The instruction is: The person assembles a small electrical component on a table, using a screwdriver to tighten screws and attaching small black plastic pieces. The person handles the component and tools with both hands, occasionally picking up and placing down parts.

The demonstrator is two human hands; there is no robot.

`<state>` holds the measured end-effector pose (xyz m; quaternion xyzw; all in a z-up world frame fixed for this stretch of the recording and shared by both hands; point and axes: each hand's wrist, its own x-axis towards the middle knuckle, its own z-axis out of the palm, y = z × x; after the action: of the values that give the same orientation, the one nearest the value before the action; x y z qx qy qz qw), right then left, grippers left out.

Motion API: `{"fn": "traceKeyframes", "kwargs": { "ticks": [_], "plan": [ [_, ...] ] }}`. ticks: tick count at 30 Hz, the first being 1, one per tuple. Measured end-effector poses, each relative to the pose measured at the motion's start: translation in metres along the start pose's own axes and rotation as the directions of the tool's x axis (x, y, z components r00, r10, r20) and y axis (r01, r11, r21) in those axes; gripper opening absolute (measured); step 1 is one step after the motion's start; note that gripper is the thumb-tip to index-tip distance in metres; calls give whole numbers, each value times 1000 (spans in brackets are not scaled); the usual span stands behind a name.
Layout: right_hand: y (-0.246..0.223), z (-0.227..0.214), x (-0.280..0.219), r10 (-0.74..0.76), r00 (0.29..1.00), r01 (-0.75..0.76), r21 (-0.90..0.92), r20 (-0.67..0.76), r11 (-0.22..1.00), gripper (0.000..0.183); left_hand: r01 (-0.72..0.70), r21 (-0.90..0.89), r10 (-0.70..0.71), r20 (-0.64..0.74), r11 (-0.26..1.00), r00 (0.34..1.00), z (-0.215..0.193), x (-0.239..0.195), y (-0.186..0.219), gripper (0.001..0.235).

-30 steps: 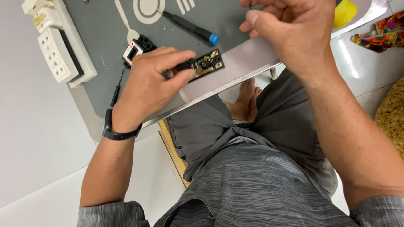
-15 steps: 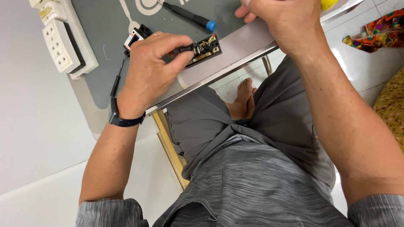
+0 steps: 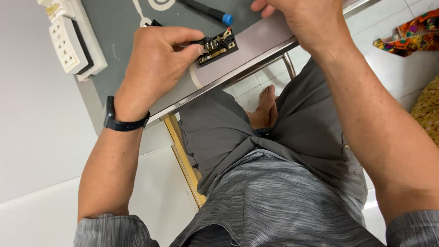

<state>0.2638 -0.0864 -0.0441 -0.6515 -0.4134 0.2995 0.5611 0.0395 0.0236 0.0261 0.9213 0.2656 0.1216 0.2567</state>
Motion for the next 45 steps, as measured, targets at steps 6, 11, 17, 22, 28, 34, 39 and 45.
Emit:
{"fn": "traceKeyframes", "kwargs": {
  "ticks": [6,11,17,22,28,34,39,45],
  "plan": [
    [7,12,4,118,993,-77,619,-25,781,18,-3,50,2,11,999,1000,-2,1,8,16],
    [1,12,1,216,975,-175,779,52,602,13,-11,46,11,7,999,1000,-1,-1,4,15],
    [0,14,1,253,966,-185,814,49,550,12,-71,33,71,7,997,997,-1,3,5,15],
    [-3,15,0,251,966,-201,788,60,582,15,-56,83,54,35,995,998,-2,9,8,13],
    [-8,17,-1,258,964,-213,763,63,610,17,-27,124,14,101,992,995,-2,14,8,18],
    [-14,19,-6,170,980,-196,663,105,723,12,-78,228,49,132,971,990,3,17,0,22],
    [-4,26,-10,-167,983,117,449,74,886,18,-123,357,74,148,926,986,4,15,-4,28],
    [-6,28,-11,-163,985,126,417,53,900,21,-117,503,5,218,856,976,3,17,3,18]
  ]
}}
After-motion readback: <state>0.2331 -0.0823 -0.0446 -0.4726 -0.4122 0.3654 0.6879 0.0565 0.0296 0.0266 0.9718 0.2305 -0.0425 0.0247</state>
